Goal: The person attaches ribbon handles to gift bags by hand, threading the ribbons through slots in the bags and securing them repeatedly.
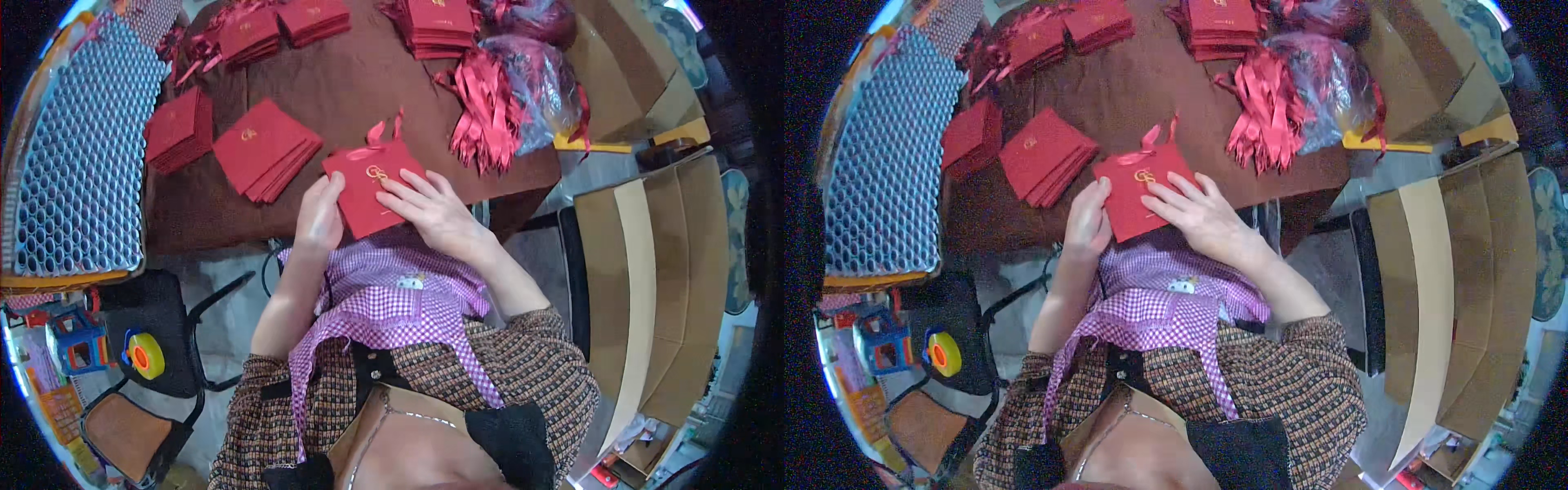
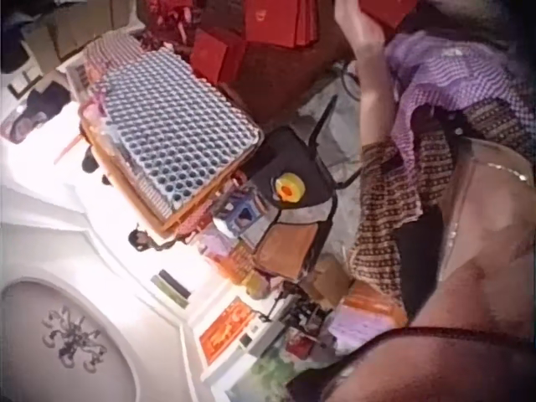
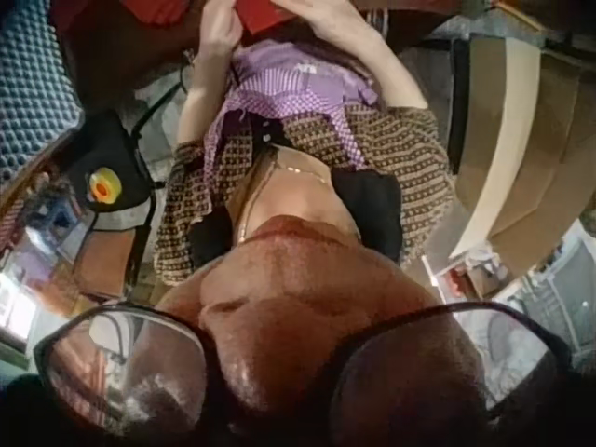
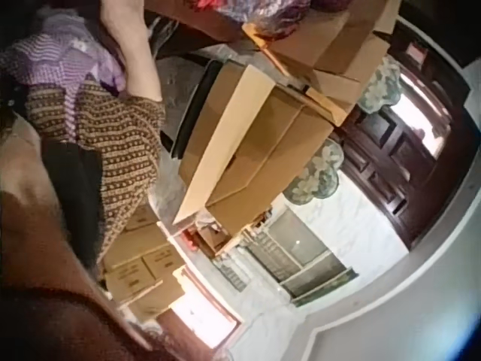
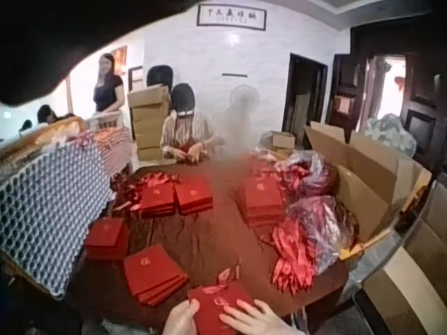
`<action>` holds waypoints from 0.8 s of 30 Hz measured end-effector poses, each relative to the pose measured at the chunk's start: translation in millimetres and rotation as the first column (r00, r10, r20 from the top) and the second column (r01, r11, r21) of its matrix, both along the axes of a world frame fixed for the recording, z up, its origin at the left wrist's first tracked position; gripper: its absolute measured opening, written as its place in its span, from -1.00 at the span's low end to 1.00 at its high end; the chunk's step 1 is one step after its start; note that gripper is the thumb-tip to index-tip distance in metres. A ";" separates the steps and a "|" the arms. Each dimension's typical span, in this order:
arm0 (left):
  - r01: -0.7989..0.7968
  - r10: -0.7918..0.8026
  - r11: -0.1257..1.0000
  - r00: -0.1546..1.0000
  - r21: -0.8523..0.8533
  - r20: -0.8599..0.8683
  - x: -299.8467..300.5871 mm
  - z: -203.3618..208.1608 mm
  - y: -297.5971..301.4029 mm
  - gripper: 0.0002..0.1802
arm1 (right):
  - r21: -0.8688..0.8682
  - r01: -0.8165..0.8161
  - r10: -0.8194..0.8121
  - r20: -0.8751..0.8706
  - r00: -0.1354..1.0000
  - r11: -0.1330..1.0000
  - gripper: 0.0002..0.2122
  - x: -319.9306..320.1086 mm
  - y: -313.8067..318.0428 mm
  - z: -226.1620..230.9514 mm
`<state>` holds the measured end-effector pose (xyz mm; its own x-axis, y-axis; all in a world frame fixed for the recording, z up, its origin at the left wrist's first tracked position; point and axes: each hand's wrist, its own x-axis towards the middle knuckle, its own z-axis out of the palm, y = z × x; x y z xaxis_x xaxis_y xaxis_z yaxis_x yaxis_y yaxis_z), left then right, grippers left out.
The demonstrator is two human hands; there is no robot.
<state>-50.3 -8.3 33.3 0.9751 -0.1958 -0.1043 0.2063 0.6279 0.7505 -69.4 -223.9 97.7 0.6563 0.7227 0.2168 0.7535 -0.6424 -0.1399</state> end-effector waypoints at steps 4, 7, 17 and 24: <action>0.063 -0.056 0.994 0.995 0.090 -0.078 5.2 11.2 -3.1 -0.48 | 0.388 0.042 -0.036 -0.023 0.999 0.921 -0.65 48.0 -21.9 7.6; -0.122 0.070 0.857 0.990 0.500 0.121 5.9 -25.0 1.2 -0.65 | 0.580 0.039 -0.096 0.068 0.993 0.814 -0.66 94.9 -16.8 35.3; -0.273 -0.081 0.529 0.927 0.804 0.367 7.6 -41.6 -1.4 -0.79 | 0.268 0.167 -0.272 0.425 0.864 0.949 -0.55 273.7 10.5 -41.7; -0.230 -0.089 0.564 0.938 0.793 0.335 2.1 -35.7 5.9 -0.78 | -0.002 0.110 -0.110 -0.067 0.992 0.994 -0.44 308.4 -0.3 -84.2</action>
